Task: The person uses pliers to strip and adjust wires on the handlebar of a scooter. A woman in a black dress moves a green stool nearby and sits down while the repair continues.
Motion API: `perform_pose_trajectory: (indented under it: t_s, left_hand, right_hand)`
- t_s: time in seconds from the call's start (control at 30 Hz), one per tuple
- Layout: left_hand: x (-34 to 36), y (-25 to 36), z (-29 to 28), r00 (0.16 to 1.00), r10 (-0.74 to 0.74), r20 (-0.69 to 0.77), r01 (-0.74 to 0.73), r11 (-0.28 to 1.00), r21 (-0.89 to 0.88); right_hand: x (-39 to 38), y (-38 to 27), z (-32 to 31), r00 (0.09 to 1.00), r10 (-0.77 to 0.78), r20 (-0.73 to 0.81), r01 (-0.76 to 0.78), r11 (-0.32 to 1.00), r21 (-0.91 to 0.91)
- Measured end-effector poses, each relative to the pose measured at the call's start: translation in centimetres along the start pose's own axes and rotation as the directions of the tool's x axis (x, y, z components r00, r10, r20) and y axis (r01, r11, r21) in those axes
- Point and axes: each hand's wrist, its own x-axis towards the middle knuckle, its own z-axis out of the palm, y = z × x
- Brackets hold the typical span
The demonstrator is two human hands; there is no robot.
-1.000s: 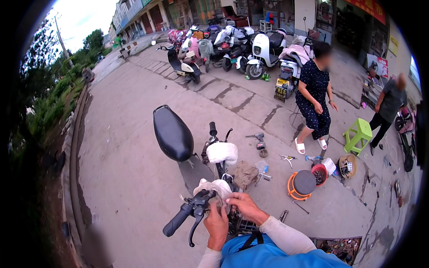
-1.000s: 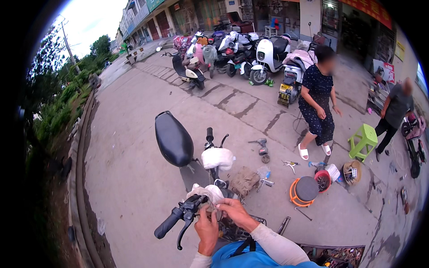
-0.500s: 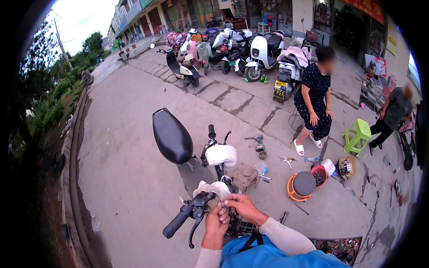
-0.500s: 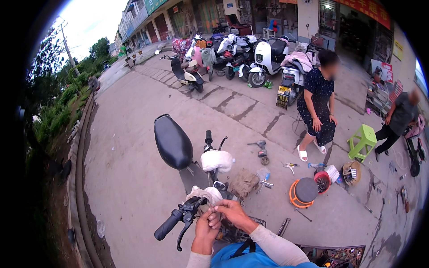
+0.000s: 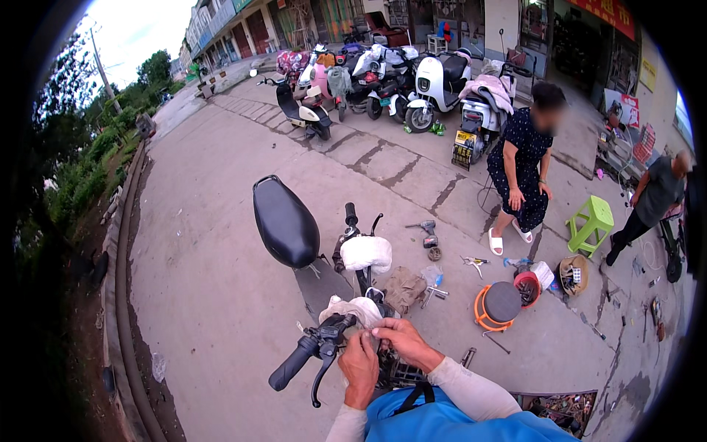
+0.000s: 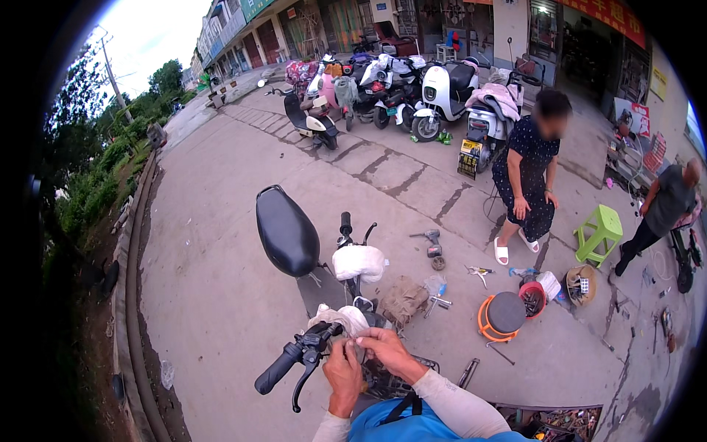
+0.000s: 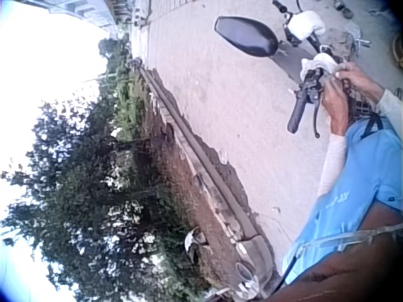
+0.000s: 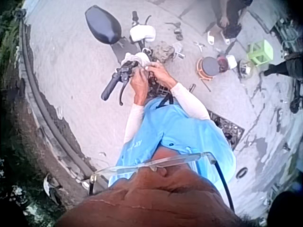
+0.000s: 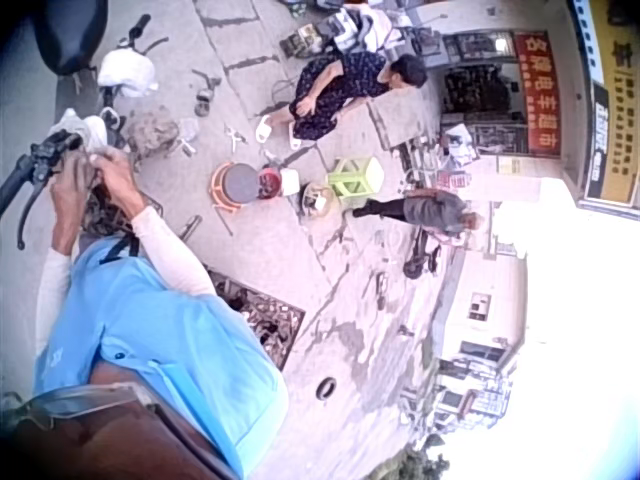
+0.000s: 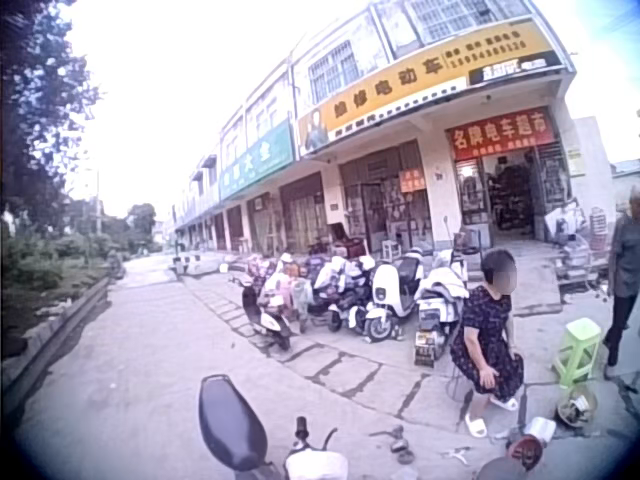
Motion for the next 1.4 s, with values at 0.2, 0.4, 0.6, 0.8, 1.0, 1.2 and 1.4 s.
perform_pose_trajectory:
  t_s: [0.2, 0.4, 0.6, 0.8, 1.0, 1.2, 1.4]
  left_hand:
    - [0.7, -1.8, 1.4, 0.659, -0.527, 0.536, 0.699, 0.167, -0.695]
    - [0.1, 0.3, -0.6, 0.813, -0.463, 0.352, 0.577, 0.568, -0.587]
    - [0.0, 0.9, -0.7, 1.0, -0.017, 0.018, 0.016, 1.0, 0.027]
    - [0.0, -0.1, -0.1, 0.998, -0.053, 0.035, 0.052, 0.998, 0.017]
    - [0.8, -0.8, 0.8, 0.681, -0.507, 0.529, 0.688, 0.194, -0.7]
    - [1.0, -0.5, 0.1, 0.618, -0.51, 0.599, 0.707, 0.027, -0.707]
    - [1.3, -0.4, 0.5, 0.605, -0.543, 0.582, 0.729, 0.083, -0.68]
  right_hand:
    - [-0.3, -0.5, 0.3, 1.0, 0.004, -0.003, -0.005, 0.999, -0.035]
    - [-0.1, 0.3, 0.0, 1.0, 0.008, 0.011, -0.008, 1.0, -0.006]
    - [-0.4, 0.3, -0.2, 0.999, 0.033, 0.032, -0.036, 0.994, 0.099]
    - [-0.4, 0.1, 0.0, 0.998, 0.051, 0.045, -0.056, 0.991, 0.118]
    - [-0.6, 0.2, 0.1, 0.999, 0.034, 0.014, -0.035, 0.994, 0.106]
    - [-0.8, 0.3, 0.5, 0.999, -0.014, 0.029, 0.011, 0.994, 0.111]
    - [-1.3, -0.4, 0.3, 0.987, -0.045, 0.151, 0.035, 0.997, 0.073]
